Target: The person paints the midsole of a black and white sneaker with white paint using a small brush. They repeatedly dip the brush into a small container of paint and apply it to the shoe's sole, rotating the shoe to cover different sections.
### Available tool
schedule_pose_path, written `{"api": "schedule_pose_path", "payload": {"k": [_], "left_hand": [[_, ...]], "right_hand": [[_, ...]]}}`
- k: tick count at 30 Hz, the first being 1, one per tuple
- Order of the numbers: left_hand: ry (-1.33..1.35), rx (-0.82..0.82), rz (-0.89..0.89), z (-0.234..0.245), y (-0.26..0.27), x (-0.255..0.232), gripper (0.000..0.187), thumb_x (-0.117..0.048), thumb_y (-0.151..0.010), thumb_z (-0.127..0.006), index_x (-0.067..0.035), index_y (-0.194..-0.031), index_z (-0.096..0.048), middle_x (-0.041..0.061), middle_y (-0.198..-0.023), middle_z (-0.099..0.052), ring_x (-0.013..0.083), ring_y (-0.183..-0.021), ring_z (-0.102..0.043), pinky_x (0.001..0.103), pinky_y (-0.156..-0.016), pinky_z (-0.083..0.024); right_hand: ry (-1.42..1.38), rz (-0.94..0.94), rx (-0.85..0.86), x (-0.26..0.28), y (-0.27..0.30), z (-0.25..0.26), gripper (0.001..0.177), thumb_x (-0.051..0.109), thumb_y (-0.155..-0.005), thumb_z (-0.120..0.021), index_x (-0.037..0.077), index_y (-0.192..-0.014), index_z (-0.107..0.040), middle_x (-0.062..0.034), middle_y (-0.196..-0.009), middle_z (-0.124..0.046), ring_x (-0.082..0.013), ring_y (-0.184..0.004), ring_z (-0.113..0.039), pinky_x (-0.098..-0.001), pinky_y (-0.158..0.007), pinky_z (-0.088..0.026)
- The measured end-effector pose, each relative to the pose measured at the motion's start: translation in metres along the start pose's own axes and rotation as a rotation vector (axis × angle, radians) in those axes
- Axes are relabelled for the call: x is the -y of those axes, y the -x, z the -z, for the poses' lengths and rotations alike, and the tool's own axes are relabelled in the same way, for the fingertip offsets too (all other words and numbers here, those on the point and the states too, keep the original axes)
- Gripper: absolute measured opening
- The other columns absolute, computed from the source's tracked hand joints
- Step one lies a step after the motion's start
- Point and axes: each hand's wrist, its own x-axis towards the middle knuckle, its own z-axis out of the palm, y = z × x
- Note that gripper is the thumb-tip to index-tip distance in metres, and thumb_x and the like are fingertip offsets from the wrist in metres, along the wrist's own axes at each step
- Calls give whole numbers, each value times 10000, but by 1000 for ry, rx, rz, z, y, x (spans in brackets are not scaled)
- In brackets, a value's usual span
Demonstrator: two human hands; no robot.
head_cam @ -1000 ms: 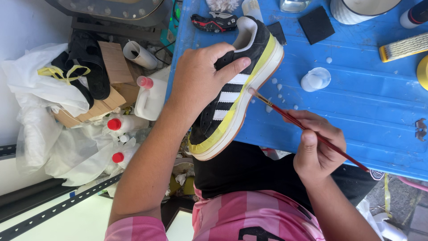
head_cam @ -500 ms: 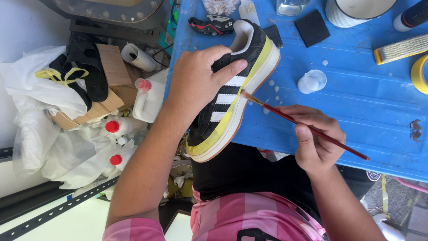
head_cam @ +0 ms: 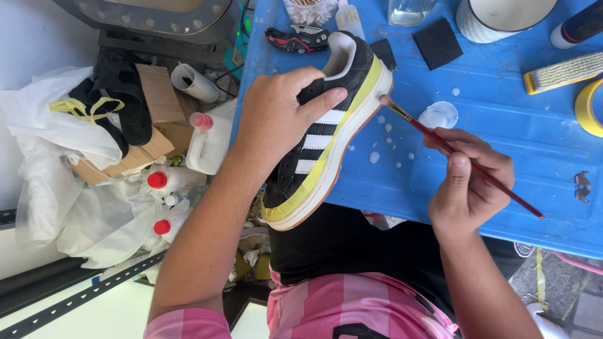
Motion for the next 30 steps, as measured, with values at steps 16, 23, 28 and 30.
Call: {"api": "schedule_pose_path", "payload": {"k": [16, 23, 28, 30], "left_hand": [[-160, -9, -103, 5, -6, 7, 414, -484, -945, -747, -70, -946, -735, 80, -662, -695, 231, -552, -669, 376, -519, -474], [-308, -176, -410, 0, -3, -10, 380, -410, -981, -760, -71, -851, -647, 83, -664, -650, 294, -614, -638, 441, -677, -499], [-262, -198, -325, 7, 0, -20, 335, -311, -1005, -764, -47, -877, -602, 97, -732, -660, 289, -619, -645, 415, -600, -475], [-254, -237, -283, 9, 1, -22, 325, -292, -1015, -765, -41, -891, -600, 103, -749, -662, 291, -634, -653, 411, -591, -474]], "right_hand": [[42, 25, -62, 8, 12, 21, 273, 216, -1207, -600, -18, -1159, -467, -258, -1052, -691, -307, -865, -737, -387, -812, -653], [224, -22, -30, 13, -17, 88, 435, 343, -1265, -568, -64, -1207, -428, -266, -1075, -675, -290, -851, -728, -355, -806, -635], [237, -95, 46, 16, -32, 96, 399, 302, -1235, -589, -66, -1180, -443, -252, -1079, -666, -264, -882, -712, -331, -850, -619], [260, -85, 62, 17, -36, 88, 387, 270, -1246, -625, -57, -1206, -422, -235, -1089, -680, -243, -895, -720, -311, -860, -626]]}}
